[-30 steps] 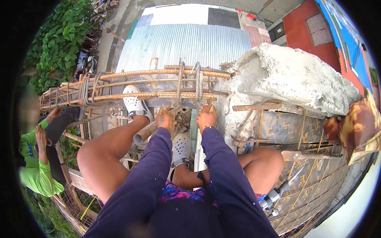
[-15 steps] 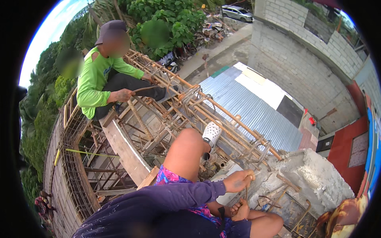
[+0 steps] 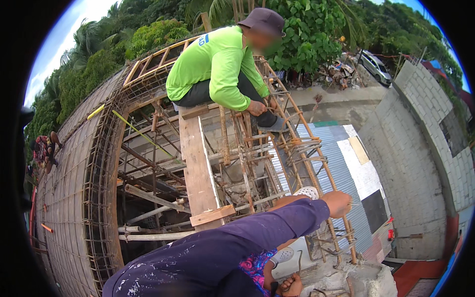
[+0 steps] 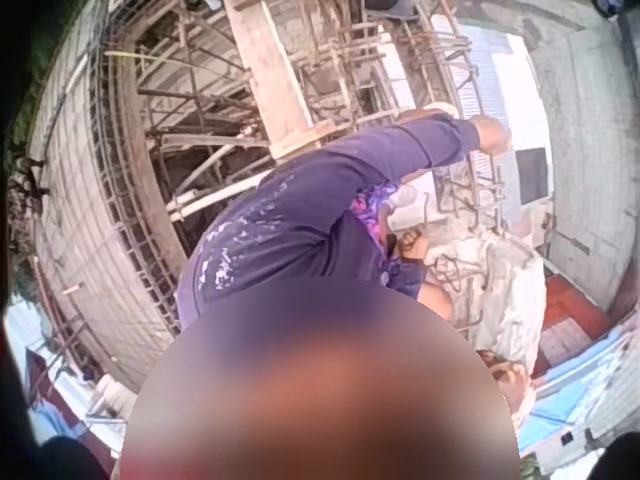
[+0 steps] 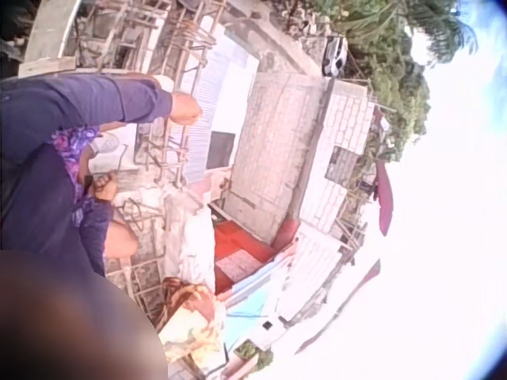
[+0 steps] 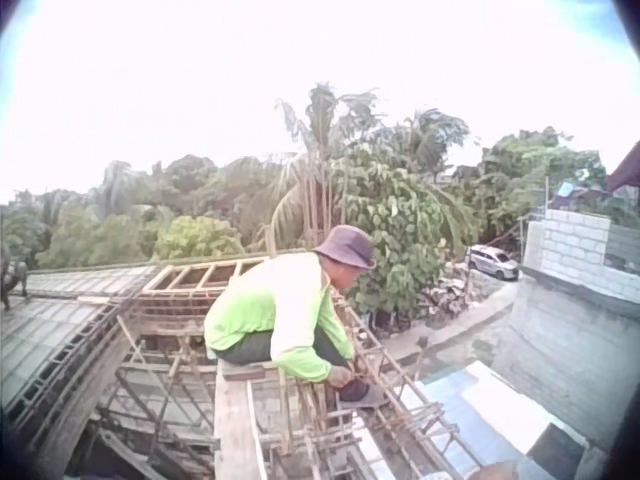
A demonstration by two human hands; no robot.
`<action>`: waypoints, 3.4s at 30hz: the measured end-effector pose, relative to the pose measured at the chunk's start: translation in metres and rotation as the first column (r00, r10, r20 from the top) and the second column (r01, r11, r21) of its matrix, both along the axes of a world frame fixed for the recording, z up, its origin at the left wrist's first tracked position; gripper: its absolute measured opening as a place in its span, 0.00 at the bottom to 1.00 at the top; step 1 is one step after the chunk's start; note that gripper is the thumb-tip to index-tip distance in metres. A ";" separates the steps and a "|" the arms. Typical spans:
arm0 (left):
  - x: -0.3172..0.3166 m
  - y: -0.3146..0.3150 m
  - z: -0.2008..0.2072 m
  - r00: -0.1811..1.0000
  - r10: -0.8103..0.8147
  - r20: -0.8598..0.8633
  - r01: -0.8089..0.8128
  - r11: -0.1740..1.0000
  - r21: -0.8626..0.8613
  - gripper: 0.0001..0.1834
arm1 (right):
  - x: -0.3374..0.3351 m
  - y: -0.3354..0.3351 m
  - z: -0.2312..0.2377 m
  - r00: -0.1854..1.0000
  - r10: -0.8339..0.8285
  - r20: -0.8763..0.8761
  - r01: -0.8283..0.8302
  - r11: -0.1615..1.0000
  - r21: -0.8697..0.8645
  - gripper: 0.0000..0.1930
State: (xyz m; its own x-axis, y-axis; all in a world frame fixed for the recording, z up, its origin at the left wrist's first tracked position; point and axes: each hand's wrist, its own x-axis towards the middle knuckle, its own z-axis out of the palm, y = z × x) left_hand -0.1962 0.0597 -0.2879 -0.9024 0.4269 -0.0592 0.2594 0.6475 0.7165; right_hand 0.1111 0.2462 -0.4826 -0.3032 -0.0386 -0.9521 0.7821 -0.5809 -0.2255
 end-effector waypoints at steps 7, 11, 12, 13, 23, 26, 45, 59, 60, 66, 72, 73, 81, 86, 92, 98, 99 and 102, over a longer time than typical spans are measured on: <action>0.005 0.023 -0.016 0.974 -0.221 0.043 0.225 0.960 -0.170 0.18 | 0.002 0.002 -0.004 0.997 0.034 0.073 -0.034 0.999 -0.012 0.13; 0.007 0.024 -0.021 0.941 -0.329 0.073 0.337 0.927 -0.162 0.18 | 0.005 -0.002 0.007 0.981 0.191 -0.019 -0.190 0.980 0.065 0.12; 0.007 0.025 -0.022 0.944 -0.323 0.064 0.329 0.930 -0.165 0.18 | 0.006 -0.004 0.009 0.980 0.199 -0.030 -0.196 0.977 0.079 0.12; 0.006 0.025 -0.023 0.947 -0.317 0.053 0.321 0.932 -0.171 0.18 | 0.006 -0.006 0.010 0.978 0.206 -0.043 -0.202 0.975 0.092 0.12; 0.003 0.035 -0.032 0.920 -0.371 0.122 0.390 0.890 -0.236 0.17 | 0.000 -0.018 0.021 0.967 0.228 -0.115 -0.220 0.973 0.075 0.11; 0.003 0.038 -0.031 0.934 -0.325 0.151 0.353 0.905 -0.237 0.17 | -0.001 -0.021 0.023 0.962 0.242 -0.129 -0.227 0.966 0.121 0.11; -0.005 0.007 0.006 0.920 0.336 0.201 -0.329 0.942 -0.067 0.46 | -0.007 -0.034 0.040 0.944 0.320 -0.085 -0.300 0.935 0.191 0.13; -0.011 0.023 -0.014 0.937 0.266 0.228 -0.285 0.957 0.055 0.46 | -0.008 -0.032 0.029 0.955 0.291 0.049 -0.295 0.931 0.217 0.13; -0.010 0.024 -0.013 0.940 0.262 0.219 -0.280 0.958 0.056 0.46 | -0.009 -0.032 0.029 0.960 0.278 0.044 -0.281 0.936 0.214 0.13; -0.006 0.021 -0.003 0.940 0.214 0.267 -0.239 0.969 0.065 0.42 | -0.009 -0.034 0.032 0.967 0.248 0.052 -0.254 0.949 0.190 0.13; -0.004 0.021 -0.001 0.971 0.059 0.230 -0.063 0.998 0.013 0.31 | -0.010 -0.031 0.024 0.959 0.283 -0.001 -0.277 0.937 0.211 0.14; -0.002 0.024 -0.004 0.976 0.012 0.215 -0.008 1.000 -0.021 0.28 | -0.009 -0.030 0.024 0.958 0.287 0.008 -0.282 0.936 0.211 0.14; 0.008 0.039 -0.021 0.896 -0.409 0.175 0.441 0.866 -0.237 0.15 | -0.005 -0.030 0.053 0.957 0.284 -0.053 -0.269 0.943 0.195 0.13; -0.002 0.042 -0.028 0.914 -0.368 0.168 0.399 0.892 -0.215 0.15 | 0.024 -0.023 0.096 0.953 0.263 -0.151 -0.200 0.920 0.337 0.17; 0.021 0.062 -0.030 0.810 -0.570 0.139 0.587 0.784 -0.202 0.18 | 0.041 -0.030 0.138 0.865 0.312 -0.393 0.113 0.642 0.759 0.17; 0.090 0.073 -0.017 0.361 -0.903 0.235 0.891 0.408 0.199 0.17 | -0.023 -0.020 0.157 0.821 0.173 -0.544 0.500 0.243 0.831 0.15; 0.092 0.073 -0.016 0.375 -0.888 0.265 0.865 0.438 0.245 0.15 | -0.029 -0.017 0.158 0.770 0.058 -0.636 0.576 0.368 0.730 0.14; 0.087 0.070 -0.014 0.311 -0.886 0.344 0.795 0.440 0.417 0.12 | -0.038 -0.008 0.154 0.711 0.389 -0.586 0.409 0.448 0.795 0.21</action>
